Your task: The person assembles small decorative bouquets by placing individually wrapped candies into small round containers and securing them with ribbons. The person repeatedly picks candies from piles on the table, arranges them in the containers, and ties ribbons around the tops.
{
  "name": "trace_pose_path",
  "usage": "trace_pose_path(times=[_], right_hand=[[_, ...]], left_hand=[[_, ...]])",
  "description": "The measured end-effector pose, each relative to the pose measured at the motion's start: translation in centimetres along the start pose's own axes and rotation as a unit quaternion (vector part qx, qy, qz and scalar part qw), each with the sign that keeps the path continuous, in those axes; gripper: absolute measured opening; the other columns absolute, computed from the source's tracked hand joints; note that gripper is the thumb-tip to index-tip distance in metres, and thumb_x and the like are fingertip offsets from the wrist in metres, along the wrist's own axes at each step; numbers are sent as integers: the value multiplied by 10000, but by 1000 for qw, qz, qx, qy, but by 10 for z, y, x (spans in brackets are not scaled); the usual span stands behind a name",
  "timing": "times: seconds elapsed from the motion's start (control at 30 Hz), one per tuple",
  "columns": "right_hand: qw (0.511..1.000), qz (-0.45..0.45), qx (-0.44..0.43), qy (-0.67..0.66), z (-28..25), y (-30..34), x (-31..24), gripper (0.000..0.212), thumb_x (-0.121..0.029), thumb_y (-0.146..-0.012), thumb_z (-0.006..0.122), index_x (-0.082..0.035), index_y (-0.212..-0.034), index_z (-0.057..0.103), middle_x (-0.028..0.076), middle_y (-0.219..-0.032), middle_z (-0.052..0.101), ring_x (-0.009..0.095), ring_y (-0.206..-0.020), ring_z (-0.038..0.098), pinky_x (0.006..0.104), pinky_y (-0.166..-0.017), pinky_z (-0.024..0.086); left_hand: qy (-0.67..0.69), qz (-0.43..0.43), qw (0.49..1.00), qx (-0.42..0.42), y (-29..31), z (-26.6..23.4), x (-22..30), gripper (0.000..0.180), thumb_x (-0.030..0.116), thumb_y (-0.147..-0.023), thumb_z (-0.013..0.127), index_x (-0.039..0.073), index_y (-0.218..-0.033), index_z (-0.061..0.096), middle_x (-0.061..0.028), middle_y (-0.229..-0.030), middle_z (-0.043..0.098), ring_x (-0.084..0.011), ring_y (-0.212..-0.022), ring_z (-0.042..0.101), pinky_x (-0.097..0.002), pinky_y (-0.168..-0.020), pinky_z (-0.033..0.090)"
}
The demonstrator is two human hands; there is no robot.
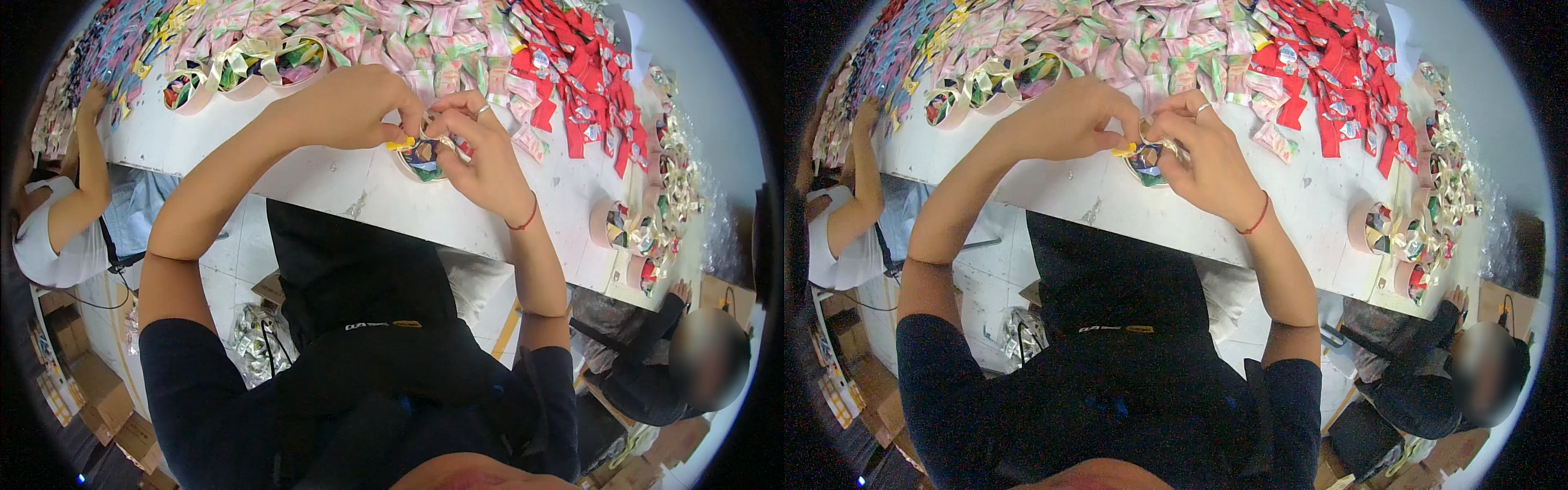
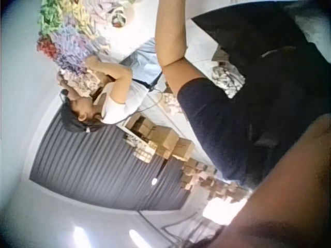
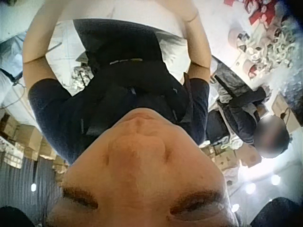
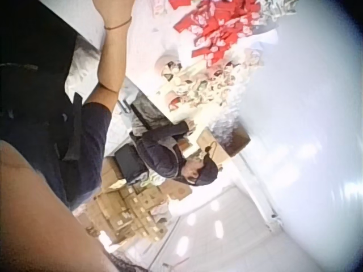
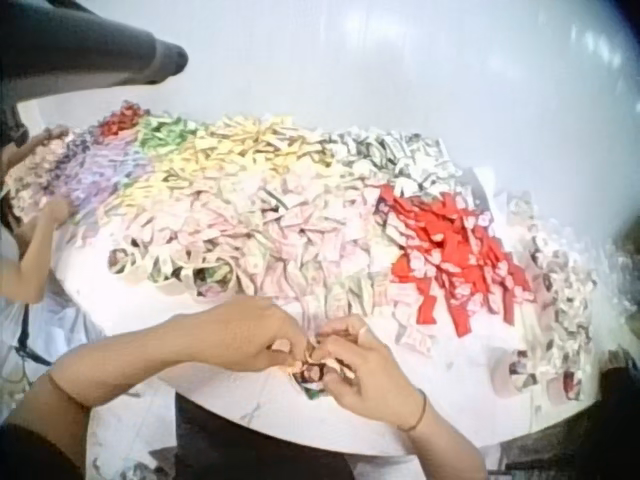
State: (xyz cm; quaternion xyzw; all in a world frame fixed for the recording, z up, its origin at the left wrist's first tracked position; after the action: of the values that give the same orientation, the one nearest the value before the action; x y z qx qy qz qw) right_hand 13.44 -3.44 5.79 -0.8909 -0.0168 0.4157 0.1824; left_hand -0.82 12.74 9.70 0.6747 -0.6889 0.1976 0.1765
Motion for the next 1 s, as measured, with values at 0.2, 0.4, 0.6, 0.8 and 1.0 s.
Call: trace_pose_path(times=[0.2, 0.4, 0.6, 0.8, 1.0], right_hand=[[996, -3, 17, 83, 2, 3, -16, 158, -108, -755, 720, -87, -897, 653, 105, -1123, 535, 303, -999, 590, 381, -815, 507], [1000, 3, -15, 0, -2, 1, -1, 133, -98, -747, 731, -69, -863, 671, 104, -1079, 531, 303, -1000, 551, 376, -826, 489], [995, -9, -84, -57, -17, 0, 7, 96, -17, -760, 703, -43, -847, 673, 110, -1078, 506, 272, -1027, 523, 340, -872, 457], [985, -14, -110, -130, -19, 2, 16, 79, 4, -806, 695, -42, -864, 667, 72, -1065, 478, 204, -1025, 507, 305, -882, 439], [983, -2, -130, -129, -24, 3, 12, 59, 11, -807, 678, -32, -842, 656, 64, -1063, 497, 214, -1048, 493, 318, -906, 410]], left_hand=[[144, -9, 989, -37, -8, 10, -15, 74, 52, -819, 685, 66, -871, 634, -40, -827, 623, -172, -761, 621, -320, -671, 479], [260, -13, 965, -18, -3, 19, -21, 78, 4, -835, 664, 21, -857, 591, -30, -850, 576, -138, -812, 594, -277, -724, 481], [176, 17, 984, -20, -10, 15, -11, 96, 16, -811, 666, 33, -847, 578, -38, -814, 550, -160, -773, 580, -297, -685, 467], [73, -29, 997, -9, -19, 29, -1, 108, 20, -750, 645, 51, -824, 572, -69, -859, 577, -247, -784, 588, -366, -666, 456], [161, -12, 986, 47, -22, 40, -16, 266, 70, -752, 690, 56, -991, 574, -96, -903, 599, -265, -883, 615, -362, -765, 482]])
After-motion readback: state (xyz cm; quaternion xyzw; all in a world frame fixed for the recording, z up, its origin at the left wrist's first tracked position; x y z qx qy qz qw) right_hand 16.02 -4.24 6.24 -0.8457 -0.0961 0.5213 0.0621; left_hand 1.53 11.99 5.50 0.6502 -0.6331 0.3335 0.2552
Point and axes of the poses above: each hand's wrist, its own y-axis away from the middle knuckle, its own z-axis out of the palm, x = y × z, the point moved 1 cm from there along -y, towards the middle knuckle
